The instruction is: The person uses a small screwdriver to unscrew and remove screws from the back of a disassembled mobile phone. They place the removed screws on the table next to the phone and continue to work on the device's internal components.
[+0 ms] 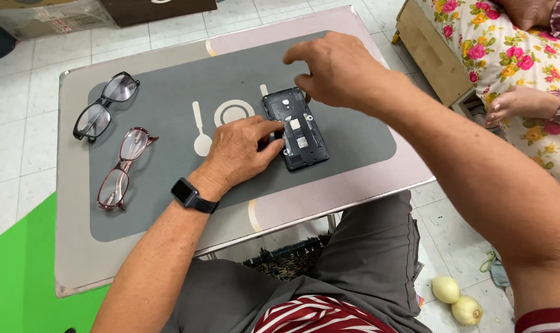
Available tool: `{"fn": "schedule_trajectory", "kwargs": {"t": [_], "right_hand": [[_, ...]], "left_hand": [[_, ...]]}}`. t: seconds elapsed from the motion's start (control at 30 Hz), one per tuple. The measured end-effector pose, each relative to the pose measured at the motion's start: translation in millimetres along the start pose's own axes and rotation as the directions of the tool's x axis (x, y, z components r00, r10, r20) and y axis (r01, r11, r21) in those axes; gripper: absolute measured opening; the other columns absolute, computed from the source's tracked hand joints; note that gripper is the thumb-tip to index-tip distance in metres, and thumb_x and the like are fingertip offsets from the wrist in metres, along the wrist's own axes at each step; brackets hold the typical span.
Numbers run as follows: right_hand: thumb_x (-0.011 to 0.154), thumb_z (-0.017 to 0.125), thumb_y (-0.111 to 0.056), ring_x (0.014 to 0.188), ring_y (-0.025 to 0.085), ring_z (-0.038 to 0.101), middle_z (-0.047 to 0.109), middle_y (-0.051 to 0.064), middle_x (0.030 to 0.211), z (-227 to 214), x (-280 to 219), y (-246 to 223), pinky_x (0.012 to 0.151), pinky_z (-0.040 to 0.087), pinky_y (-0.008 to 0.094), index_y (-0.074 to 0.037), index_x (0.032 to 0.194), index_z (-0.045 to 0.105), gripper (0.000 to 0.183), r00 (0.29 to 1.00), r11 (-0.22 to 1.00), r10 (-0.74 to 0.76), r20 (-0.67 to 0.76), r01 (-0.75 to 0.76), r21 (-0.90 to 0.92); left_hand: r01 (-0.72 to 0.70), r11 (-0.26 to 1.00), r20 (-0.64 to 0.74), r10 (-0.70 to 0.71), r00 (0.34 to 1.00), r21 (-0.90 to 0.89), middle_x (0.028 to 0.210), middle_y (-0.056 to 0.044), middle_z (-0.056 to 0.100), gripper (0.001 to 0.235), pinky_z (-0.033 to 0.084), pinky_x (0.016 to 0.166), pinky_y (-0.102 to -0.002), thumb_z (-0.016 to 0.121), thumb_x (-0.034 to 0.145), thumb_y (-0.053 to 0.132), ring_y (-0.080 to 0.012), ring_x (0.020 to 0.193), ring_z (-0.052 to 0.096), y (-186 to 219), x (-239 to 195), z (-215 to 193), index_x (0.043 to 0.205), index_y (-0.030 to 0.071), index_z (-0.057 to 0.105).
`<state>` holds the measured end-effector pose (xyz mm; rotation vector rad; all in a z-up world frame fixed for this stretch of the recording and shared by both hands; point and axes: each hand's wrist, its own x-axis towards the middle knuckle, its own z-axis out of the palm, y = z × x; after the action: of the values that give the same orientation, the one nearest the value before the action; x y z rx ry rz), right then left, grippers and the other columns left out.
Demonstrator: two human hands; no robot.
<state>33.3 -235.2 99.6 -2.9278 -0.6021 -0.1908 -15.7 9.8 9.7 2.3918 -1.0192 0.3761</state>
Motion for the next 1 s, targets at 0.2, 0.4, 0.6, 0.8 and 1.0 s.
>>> {"fn": "schedule_trajectory", "kwargs": {"t": [0.2, 0.4, 0.6, 0.8, 1.0], "right_hand": [[0.086, 0.064, -0.009, 0.099, 0.035, 0.072, 0.082, 0.004, 0.103, -20.1, -8.2, -13.7, 0.079, 0.054, 0.052, -0.024, 0.155, 0.062, 0.07, 0.996, 0.992, -0.025, 0.091, 0.014, 0.124], [0.1, 0.072, -0.029, 0.094, 0.044, 0.074, 0.083, 0.01, 0.093, 30.6, 11.8, 8.9, 0.068, 0.056, 0.059, -0.02, 0.13, 0.08, 0.032, 0.981, 0.991, -0.079, -0.178, 0.057, -0.123], [0.095, 0.071, -0.02, 0.106, 0.041, 0.072, 0.083, 0.014, 0.103, 15.9, 11.8, 2.8, 0.081, 0.056, 0.058, -0.02, 0.136, 0.079, 0.042, 0.996, 0.996, -0.042, -0.075, 0.036, -0.08], [0.086, 0.062, -0.007, 0.104, 0.041, 0.07, 0.083, 0.004, 0.094, -9.5, 1.5, -18.6, 0.08, 0.051, 0.055, -0.017, 0.159, 0.062, 0.073, 0.999, 1.0, -0.006, 0.051, 0.005, 0.027], [0.082, 0.053, 0.006, 0.107, 0.028, 0.072, 0.083, 0.0, 0.091, -20.7, 1.8, -19.1, 0.089, 0.053, 0.046, -0.017, 0.146, 0.071, 0.07, 0.993, 0.992, 0.018, 0.117, -0.032, 0.126]], "left_hand": [[0.098, 0.994, 0.099, -0.103, 0.99, 0.057, 0.134, -0.01, 0.071, 0.044, 0.054, 0.092, -0.057, 0.07, 0.096, 0.041, -0.0356, 0.116, 0.066, 19.4, -14.0, -4.8, 0.132, 0.016, 0.077], [0.171, 0.985, 0.122, -0.173, 0.977, 0.028, 0.165, -0.026, 0.046, 0.067, 0.021, 0.125, -0.066, 0.068, 0.093, 0.047, -0.0445, 0.15, 0.042, 82.6, -71.3, 5.9, 0.15, 0.012, 0.061], [0.151, 0.988, -0.036, -0.149, 0.988, 0.035, 0.15, -0.022, 0.059, 0.057, 0.03, 0.124, -0.062, 0.073, 0.094, 0.038, -0.0415, 0.143, 0.051, 97.8, -80.4, 3.0, 0.14, 0.005, 0.066], [0.153, 0.988, -0.042, -0.151, 0.988, 0.032, 0.151, -0.02, 0.059, 0.054, 0.031, 0.125, -0.061, 0.072, 0.096, 0.039, -0.0409, 0.143, 0.051, 98.0, -81.2, 2.5, 0.139, 0.007, 0.066], [0.163, 0.986, -0.014, -0.163, 0.987, 0.025, 0.153, -0.021, 0.059, 0.058, 0.028, 0.127, -0.06, 0.071, 0.096, 0.041, -0.042, 0.146, 0.049, 95.3, -82.4, 4.4, 0.142, 0.007, 0.066]]}}
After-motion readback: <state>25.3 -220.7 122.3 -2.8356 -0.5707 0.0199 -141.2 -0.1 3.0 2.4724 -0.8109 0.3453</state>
